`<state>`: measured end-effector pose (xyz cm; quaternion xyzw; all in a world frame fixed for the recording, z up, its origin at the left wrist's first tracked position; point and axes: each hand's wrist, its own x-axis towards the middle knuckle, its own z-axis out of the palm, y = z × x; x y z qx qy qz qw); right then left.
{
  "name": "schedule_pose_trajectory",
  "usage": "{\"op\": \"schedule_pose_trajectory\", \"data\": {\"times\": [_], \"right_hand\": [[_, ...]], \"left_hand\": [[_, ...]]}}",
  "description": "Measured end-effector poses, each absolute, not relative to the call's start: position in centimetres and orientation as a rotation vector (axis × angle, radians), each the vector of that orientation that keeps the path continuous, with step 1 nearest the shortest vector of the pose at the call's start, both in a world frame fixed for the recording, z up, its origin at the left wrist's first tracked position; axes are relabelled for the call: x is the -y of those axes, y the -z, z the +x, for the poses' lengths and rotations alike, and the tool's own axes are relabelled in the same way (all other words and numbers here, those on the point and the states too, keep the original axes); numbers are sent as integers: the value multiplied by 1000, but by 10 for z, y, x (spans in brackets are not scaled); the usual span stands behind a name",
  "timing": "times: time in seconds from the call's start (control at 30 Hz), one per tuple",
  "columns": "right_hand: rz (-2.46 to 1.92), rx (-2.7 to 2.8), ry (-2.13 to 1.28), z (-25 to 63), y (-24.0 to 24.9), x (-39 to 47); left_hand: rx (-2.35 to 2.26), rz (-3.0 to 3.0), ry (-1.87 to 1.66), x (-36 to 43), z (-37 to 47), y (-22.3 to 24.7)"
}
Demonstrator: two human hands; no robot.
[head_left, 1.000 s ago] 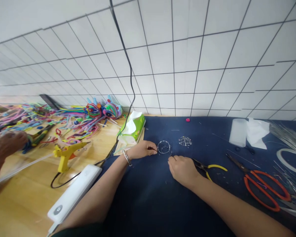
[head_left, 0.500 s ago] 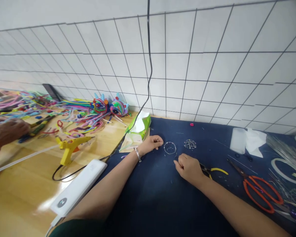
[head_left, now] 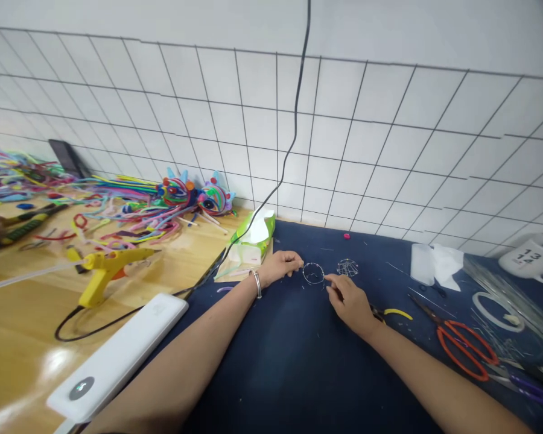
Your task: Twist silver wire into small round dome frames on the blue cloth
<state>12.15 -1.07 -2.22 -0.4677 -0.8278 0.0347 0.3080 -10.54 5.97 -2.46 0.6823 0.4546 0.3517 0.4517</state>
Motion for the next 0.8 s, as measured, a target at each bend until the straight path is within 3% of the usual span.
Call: {"op": "schedule_pose_trajectory", "data": {"times": [0.47,0.8], "right_hand": [[-960,2562,219,122,31,12],[-1081,2855,516,113,29,19]], "left_hand": [[-840,1698,-959,-57,-108,23],[-874,1777,-887,-63,-103,34]]}}
